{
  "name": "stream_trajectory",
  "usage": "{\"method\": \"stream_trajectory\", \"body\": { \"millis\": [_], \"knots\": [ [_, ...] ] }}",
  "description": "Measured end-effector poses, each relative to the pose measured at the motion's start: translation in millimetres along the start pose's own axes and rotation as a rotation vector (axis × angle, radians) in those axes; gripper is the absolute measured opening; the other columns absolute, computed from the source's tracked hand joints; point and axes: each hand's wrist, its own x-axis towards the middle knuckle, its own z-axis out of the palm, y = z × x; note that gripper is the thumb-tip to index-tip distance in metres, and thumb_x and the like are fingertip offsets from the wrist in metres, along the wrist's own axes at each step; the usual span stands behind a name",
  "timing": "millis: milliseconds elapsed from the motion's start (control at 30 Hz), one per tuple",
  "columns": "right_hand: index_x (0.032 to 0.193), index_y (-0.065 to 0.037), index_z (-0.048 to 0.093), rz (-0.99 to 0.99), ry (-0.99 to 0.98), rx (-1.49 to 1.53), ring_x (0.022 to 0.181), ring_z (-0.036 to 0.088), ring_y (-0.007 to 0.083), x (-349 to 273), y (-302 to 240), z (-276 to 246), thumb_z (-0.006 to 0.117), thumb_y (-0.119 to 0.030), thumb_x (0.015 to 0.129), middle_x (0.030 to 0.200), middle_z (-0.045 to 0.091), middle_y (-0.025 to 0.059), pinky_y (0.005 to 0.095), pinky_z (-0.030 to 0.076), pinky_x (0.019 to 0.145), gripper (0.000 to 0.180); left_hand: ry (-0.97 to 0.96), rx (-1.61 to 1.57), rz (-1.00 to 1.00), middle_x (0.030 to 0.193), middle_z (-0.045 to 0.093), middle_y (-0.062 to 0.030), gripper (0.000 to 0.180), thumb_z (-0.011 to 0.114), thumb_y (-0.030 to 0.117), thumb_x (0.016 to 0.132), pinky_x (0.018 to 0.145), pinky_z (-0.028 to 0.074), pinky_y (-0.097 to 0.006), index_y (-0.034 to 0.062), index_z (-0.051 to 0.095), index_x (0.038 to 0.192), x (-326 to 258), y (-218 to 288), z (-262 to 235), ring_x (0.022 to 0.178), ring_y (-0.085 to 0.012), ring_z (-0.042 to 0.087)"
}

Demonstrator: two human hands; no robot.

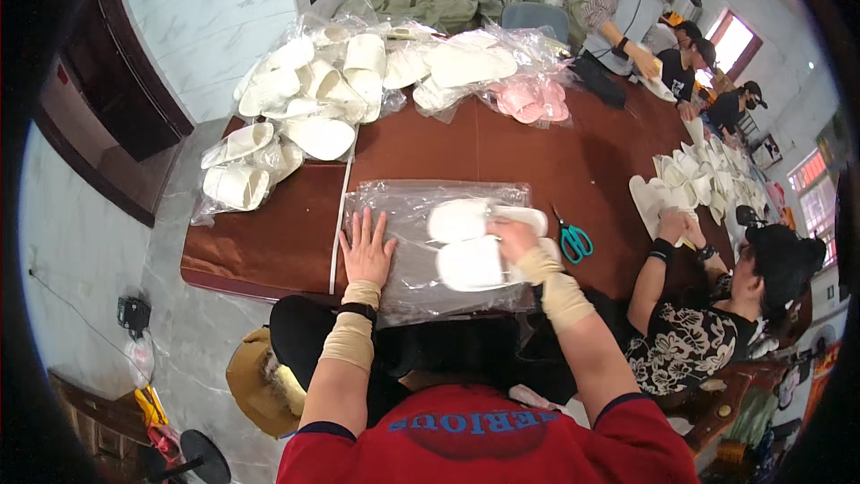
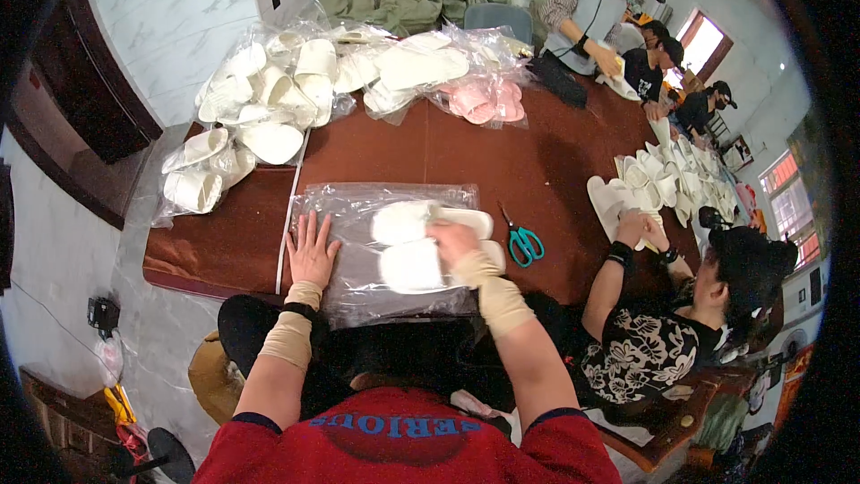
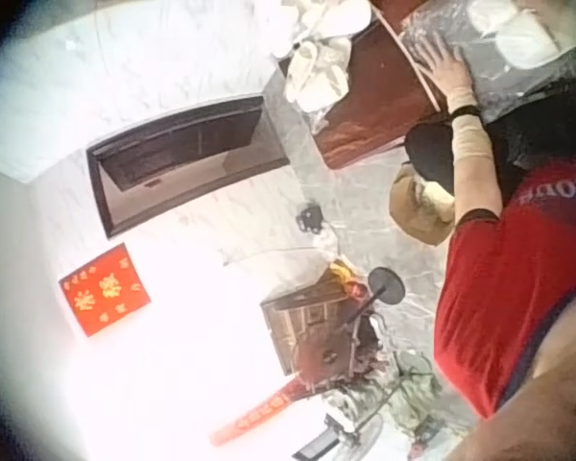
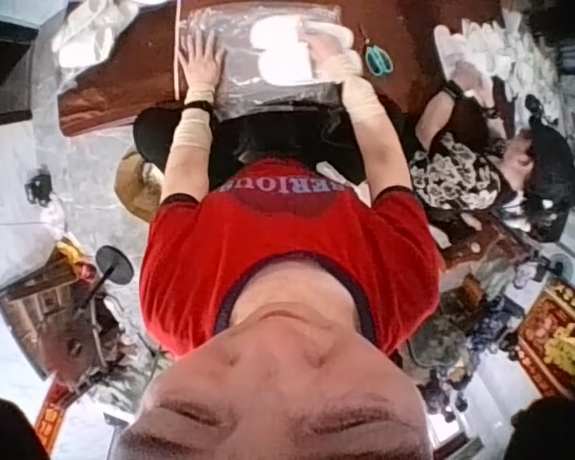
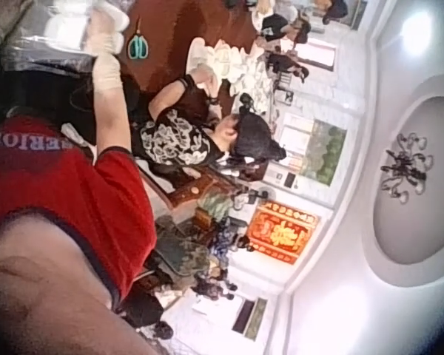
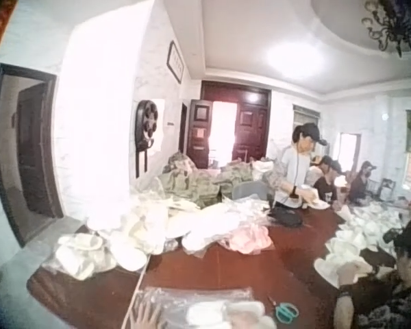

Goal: Packing pairs of slippers into plastic bags at a manufacturing table.

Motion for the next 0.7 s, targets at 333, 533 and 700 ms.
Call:
{"method": "stream_trajectory", "body": {
  "millis": [333,533,700],
  "knots": [
    [0.103,-0.010,0.063,0.210,0.723,0.063,0.083,0.064,0.0320,-26,-34,-135,0.058,-0.006,0.083,0.090,0.066,0.0125,0.0396,0.051,0.071,0.021,0.036,-0.039,0.003,0.158,0.017,-0.0057,0.078,0.059,0.040,0.089,0.116,0.009,-0.057,0.0146,0.021,0.151,5,10,-19,0.146,-0.0288,0.013],
    [0.106,-0.016,0.067,-0.018,0.403,0.232,0.085,0.065,0.0315,7,-139,-13,0.063,-0.007,0.080,0.095,0.067,0.0090,0.0371,0.053,0.074,0.028,-0.019,0.192,0.002,0.160,0.014,-0.0060,0.070,0.040,0.045,0.094,0.116,0.008,-0.055,0.0107,0.019,0.152,-1,-15,17,0.148,-0.0282,0.008],
    [0.090,-0.007,0.069,0.328,0.174,0.505,0.078,0.064,0.0293,4,-39,51,0.067,-0.008,0.079,0.085,0.065,0.0114,0.0367,0.050,0.069,0.012,0.024,-0.027,-0.009,0.158,0.020,-0.0059,0.074,0.056,0.042,0.091,0.115,0.010,-0.056,0.0109,0.024,0.150,6,7,-4,0.147,-0.0282,0.013]
  ]
}}
